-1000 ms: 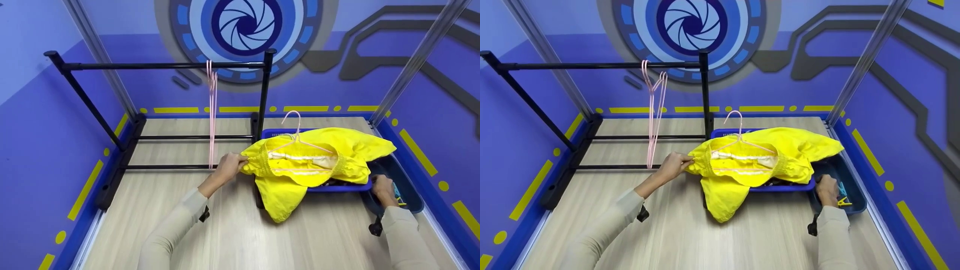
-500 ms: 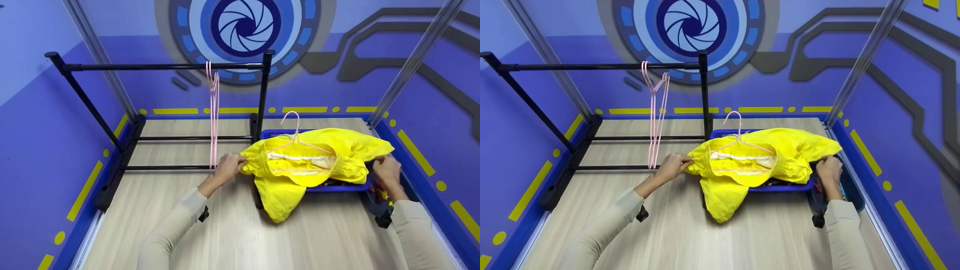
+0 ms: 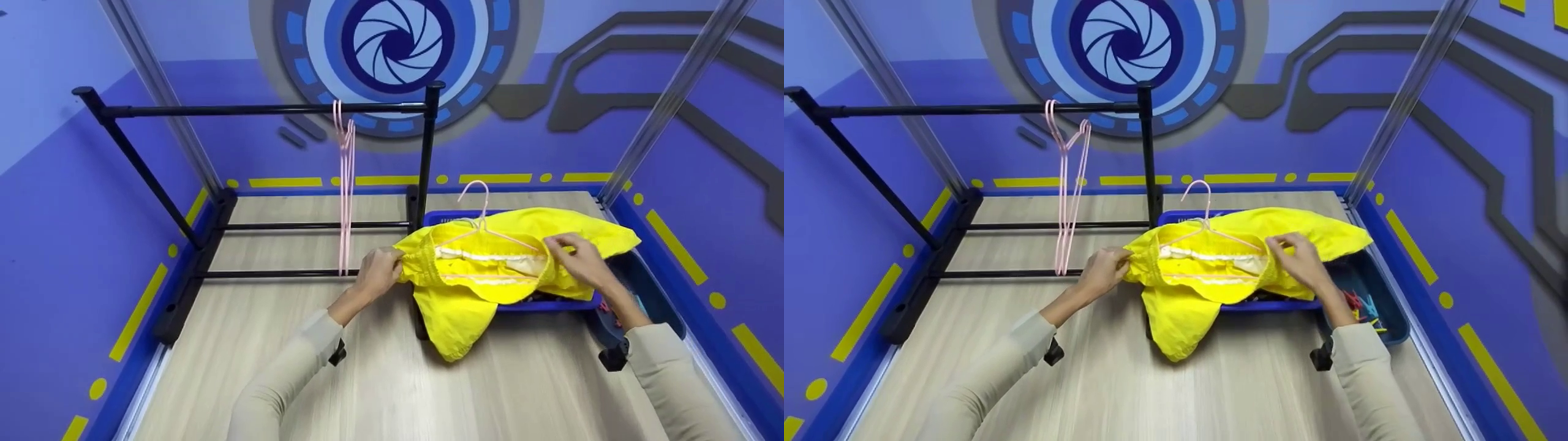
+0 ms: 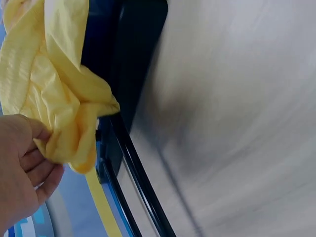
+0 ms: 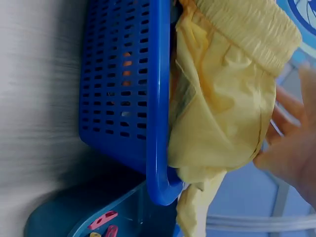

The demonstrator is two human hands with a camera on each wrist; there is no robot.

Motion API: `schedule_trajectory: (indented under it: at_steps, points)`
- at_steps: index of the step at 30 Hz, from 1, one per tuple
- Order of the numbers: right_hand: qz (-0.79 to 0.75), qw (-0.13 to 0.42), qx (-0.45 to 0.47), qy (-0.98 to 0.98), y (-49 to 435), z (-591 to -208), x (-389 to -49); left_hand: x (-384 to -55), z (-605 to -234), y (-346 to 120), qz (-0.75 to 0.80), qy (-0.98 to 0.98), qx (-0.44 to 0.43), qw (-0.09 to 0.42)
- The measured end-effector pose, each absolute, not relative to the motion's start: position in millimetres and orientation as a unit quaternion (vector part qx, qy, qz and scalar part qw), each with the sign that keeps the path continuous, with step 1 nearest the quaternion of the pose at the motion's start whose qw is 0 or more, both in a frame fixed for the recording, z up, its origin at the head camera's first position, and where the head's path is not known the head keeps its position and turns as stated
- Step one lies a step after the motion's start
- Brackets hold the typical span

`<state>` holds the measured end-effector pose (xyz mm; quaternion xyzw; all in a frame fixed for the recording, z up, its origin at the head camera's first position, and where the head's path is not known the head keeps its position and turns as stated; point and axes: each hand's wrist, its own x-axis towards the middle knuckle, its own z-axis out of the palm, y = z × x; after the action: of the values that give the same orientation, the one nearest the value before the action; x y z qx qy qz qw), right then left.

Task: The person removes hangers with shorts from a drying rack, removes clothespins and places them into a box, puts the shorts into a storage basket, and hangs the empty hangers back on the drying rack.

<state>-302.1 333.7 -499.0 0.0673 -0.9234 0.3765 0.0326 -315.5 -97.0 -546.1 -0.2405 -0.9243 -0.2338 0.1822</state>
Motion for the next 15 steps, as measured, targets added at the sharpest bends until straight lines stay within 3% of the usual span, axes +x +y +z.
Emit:
schedule_trajectory:
  at_steps: [3, 6, 10, 15]
  points:
    - [0.360, -0.030, 0.101, -0.927, 328, -501, -297, -313, -540, -85, -0.264, -0.913, -0.249, 0.186]
    - [0.343, -0.054, 0.121, -0.930, 324, -500, -292, -312, -530, -74, -0.299, -0.900, -0.271, 0.168]
    - [0.322, -0.032, 0.158, -0.933, 319, -497, -290, -313, -519, -65, -0.304, -0.901, -0.287, 0.114]
    - [0.347, 0.008, 0.153, -0.925, 312, -491, -290, -319, -515, -72, -0.369, -0.893, -0.258, -0.012]
